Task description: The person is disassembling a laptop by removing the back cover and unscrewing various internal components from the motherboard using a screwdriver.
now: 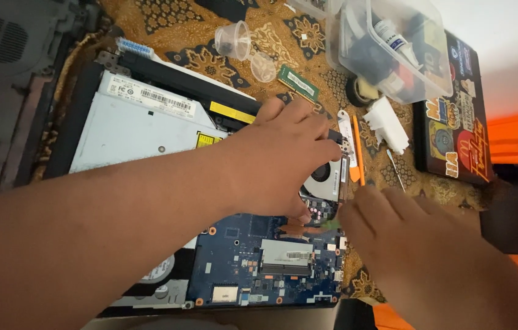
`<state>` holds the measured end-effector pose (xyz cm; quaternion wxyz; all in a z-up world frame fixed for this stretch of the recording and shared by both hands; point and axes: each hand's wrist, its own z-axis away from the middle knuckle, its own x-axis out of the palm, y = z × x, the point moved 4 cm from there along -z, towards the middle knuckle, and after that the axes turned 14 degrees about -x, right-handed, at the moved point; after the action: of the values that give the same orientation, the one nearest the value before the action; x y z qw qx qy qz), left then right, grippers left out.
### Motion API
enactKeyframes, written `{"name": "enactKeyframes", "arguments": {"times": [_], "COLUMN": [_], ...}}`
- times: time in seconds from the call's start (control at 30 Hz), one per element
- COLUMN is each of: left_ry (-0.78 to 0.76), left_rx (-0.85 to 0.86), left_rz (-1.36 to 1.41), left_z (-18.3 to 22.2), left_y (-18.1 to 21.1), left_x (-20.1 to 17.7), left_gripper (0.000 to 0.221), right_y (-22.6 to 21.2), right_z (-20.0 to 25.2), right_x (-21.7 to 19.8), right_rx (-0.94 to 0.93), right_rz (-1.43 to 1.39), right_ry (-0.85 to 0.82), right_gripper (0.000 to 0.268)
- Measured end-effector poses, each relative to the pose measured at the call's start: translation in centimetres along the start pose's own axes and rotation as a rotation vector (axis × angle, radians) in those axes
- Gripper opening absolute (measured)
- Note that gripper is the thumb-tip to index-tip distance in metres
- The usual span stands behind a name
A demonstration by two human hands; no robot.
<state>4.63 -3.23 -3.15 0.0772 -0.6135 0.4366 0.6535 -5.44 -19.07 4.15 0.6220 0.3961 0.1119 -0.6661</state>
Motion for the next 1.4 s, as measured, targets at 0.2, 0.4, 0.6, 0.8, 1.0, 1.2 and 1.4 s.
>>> {"name": "enactKeyframes", "arguments": {"times": [0.2,0.4,0.6,0.8,1.0,1.2,1.4], "left_ry": [-0.078,0.059,0.003,0.151,0.188,0.141,0.112], "left_rx": [0.000,-0.062,-0.230,-0.157,-0.091,-0.096,-0.107], "left_rz": [0.065,0.144,0.193,0.243,0.192,0.150,0.174], "left_z": [0.0,-0.4,-0.5,0.1,0.0,0.0,0.0], "left_y": [0.1,-0.6,-0.3,-1.1,-1.5,-1.4,-1.4], "left_x": [-0.8,-1.7,-2.8,-2.5,-1.4,-1.2,-1.2], "left_gripper": [0.077,0.052,0.041,0.027,0.028,0.026,0.027], "right_y": [1.8,3.0,0.5,-0.8,-1.4,-1.4,-1.6], "right_z": [1.9,3.8,2.5,-2.3,-5.5,-6.2,-6.3], "right_x": [1.6,-0.9,-1.5,-1.7,0.1,0.7,1.2], "right_rx": [0.118,0.946,1.097,0.381,0.468,0.646,0.641], "right_rz": [-0.447,-0.765,-1.352,-1.433,-1.312,-1.327,-1.295], "right_ry": [0.065,-0.352,0.759,1.582,1.628,1.497,1.485], "right_gripper": [0.070,0.015,0.018,0.010,0.010,0.031,0.031]}}
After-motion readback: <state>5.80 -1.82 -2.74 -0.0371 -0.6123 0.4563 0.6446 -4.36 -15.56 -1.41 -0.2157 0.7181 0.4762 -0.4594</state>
